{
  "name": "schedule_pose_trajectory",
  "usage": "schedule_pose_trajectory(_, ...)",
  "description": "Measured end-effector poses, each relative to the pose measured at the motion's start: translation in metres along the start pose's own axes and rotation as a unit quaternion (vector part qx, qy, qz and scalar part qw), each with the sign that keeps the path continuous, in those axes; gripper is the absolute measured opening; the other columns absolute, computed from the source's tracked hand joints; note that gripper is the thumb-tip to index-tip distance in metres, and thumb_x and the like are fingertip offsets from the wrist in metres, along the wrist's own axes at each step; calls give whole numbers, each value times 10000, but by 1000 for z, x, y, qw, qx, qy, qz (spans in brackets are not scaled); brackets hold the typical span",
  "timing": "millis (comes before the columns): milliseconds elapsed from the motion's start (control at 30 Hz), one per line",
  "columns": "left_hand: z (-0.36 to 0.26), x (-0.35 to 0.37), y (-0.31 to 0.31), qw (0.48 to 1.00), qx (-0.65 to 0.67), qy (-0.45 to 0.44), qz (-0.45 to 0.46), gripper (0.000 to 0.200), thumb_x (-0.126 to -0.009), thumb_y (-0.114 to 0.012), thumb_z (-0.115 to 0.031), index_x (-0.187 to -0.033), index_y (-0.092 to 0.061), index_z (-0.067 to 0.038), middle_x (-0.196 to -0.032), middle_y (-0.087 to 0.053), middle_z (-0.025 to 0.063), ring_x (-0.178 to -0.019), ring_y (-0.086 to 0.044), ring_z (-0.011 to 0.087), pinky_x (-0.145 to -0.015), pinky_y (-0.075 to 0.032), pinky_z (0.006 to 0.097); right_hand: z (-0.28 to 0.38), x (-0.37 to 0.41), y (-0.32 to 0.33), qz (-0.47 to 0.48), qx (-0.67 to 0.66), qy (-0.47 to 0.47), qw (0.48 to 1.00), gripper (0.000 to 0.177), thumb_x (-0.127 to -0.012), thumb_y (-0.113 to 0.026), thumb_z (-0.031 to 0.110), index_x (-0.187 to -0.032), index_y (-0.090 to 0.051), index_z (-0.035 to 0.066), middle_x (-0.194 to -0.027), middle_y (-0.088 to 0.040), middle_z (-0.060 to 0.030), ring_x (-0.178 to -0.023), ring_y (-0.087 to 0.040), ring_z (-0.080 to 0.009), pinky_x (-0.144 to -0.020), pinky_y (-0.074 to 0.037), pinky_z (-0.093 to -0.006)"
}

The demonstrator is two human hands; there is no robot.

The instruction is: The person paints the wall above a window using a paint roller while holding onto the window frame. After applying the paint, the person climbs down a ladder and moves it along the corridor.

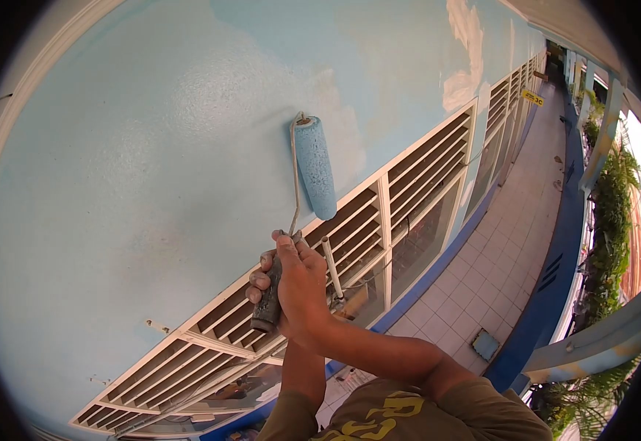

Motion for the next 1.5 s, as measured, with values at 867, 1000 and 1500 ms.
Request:
schedule_pose_trajectory(867,-24,-114,28,999,42,-2,5,376,-806,-606,-92,-1169,-543,-15,-1033,-618,43,-967,-605,185,-908,-501,318,58,-86,23,-55,58,61,995,230,-1015,-360,145,-1190,-373,-5,-803,-415,-45,-601,-442,-133,-536,-462,-333)
schedule_pose_trajectory(1000,-30,-113,35,999,46,-4,6,374,-809,-603,-92,-1169,-544,-13,-1036,-617,44,-974,-604,185,-913,-500,321,59,-81,35,-76,90,68,991,227,-1021,-356,145,-1178,-391,-15,-787,-406,-38,-587,-435,-124,-519,-463,-327)
schedule_pose_trajectory(1500,-41,-86,64,997,72,-7,-10,363,-819,-593,-91,-1169,-550,-5,-1049,-617,48,-1002,-602,187,-935,-496,332,31,-59,45,-59,123,36,990,220,-1027,-393,170,-1146,-442,-9,-731,-456,-41,-495,-473,-125,-419,-459,-314)
Point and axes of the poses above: each hand's wrist, its own x-axis away from the middle knuckle, its own y-axis out of the back of the hand, z = x × y, the point moved 5 cm from there along -x, towards the middle knuckle
